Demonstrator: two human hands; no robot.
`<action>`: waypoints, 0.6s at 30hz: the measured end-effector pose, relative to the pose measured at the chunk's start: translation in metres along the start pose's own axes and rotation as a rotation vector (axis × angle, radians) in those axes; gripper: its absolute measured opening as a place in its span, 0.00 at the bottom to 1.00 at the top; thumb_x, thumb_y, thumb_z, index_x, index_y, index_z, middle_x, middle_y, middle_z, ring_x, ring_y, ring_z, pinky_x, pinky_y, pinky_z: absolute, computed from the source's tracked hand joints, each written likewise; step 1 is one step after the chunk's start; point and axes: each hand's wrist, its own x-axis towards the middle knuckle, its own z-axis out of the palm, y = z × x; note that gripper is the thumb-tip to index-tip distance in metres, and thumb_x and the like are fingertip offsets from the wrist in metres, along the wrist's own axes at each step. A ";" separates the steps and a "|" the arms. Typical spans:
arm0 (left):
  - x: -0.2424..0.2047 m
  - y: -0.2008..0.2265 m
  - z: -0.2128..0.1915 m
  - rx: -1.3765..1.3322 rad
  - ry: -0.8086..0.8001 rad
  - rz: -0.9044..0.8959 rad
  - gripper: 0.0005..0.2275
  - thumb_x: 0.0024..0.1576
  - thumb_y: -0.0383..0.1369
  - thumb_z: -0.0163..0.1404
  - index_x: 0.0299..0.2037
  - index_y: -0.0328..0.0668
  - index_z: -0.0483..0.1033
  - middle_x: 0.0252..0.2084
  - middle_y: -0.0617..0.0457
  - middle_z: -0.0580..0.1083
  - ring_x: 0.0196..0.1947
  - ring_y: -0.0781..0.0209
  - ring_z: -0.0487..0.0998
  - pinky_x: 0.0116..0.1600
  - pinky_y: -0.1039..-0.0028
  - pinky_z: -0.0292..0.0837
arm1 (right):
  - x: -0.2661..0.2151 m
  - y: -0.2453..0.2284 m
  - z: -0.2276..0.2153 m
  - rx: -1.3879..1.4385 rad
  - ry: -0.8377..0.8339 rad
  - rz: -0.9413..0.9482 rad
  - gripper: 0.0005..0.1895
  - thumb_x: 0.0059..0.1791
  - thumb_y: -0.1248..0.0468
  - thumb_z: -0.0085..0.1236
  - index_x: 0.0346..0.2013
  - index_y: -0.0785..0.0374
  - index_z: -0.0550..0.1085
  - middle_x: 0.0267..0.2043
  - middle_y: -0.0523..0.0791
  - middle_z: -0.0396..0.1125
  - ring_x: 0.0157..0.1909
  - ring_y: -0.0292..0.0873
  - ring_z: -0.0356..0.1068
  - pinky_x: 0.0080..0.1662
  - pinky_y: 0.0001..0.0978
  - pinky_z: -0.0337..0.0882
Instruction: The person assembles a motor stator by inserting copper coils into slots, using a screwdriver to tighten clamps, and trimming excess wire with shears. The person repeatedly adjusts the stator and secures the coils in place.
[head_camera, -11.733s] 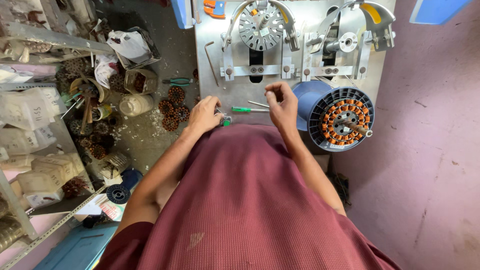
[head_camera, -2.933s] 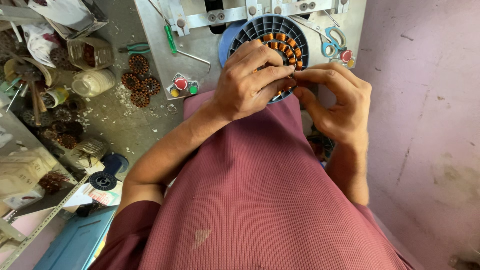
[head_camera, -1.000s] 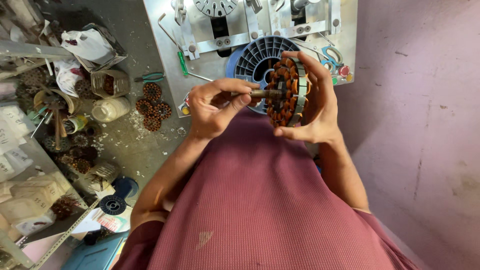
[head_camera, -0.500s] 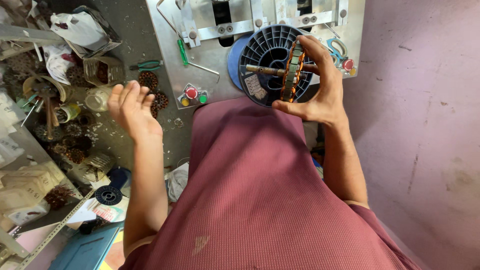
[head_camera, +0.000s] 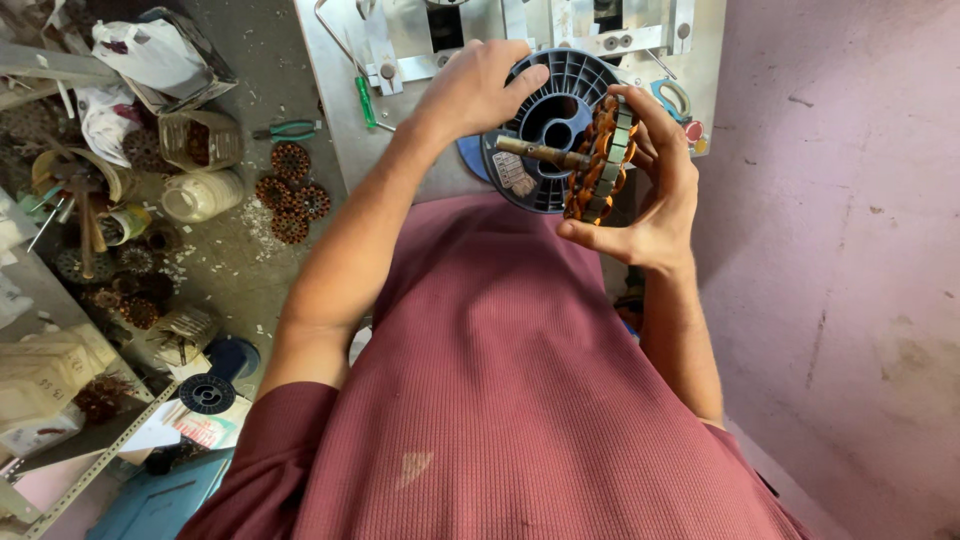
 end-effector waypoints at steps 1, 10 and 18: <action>0.002 -0.004 0.005 -0.025 -0.026 0.012 0.15 0.63 0.43 0.53 0.44 0.37 0.78 0.34 0.38 0.79 0.37 0.39 0.82 0.43 0.56 0.74 | -0.001 -0.001 -0.002 0.027 -0.005 -0.005 0.59 0.37 0.60 0.83 0.75 0.67 0.55 0.75 0.51 0.57 0.69 0.43 0.63 0.72 0.38 0.70; -0.081 0.022 0.046 -0.334 0.154 -0.365 0.14 0.65 0.41 0.52 0.42 0.34 0.70 0.27 0.39 0.76 0.28 0.46 0.80 0.33 0.63 0.71 | -0.006 0.014 -0.011 0.060 0.052 0.079 0.59 0.38 0.60 0.85 0.75 0.66 0.56 0.75 0.51 0.57 0.69 0.43 0.65 0.71 0.40 0.72; -0.099 0.025 -0.005 -0.257 0.177 -0.195 0.14 0.61 0.39 0.59 0.31 0.36 0.73 0.26 0.49 0.80 0.26 0.63 0.83 0.32 0.74 0.76 | 0.000 0.021 -0.015 -0.182 -0.005 0.133 0.59 0.35 0.57 0.85 0.74 0.64 0.59 0.73 0.52 0.61 0.67 0.45 0.72 0.68 0.42 0.74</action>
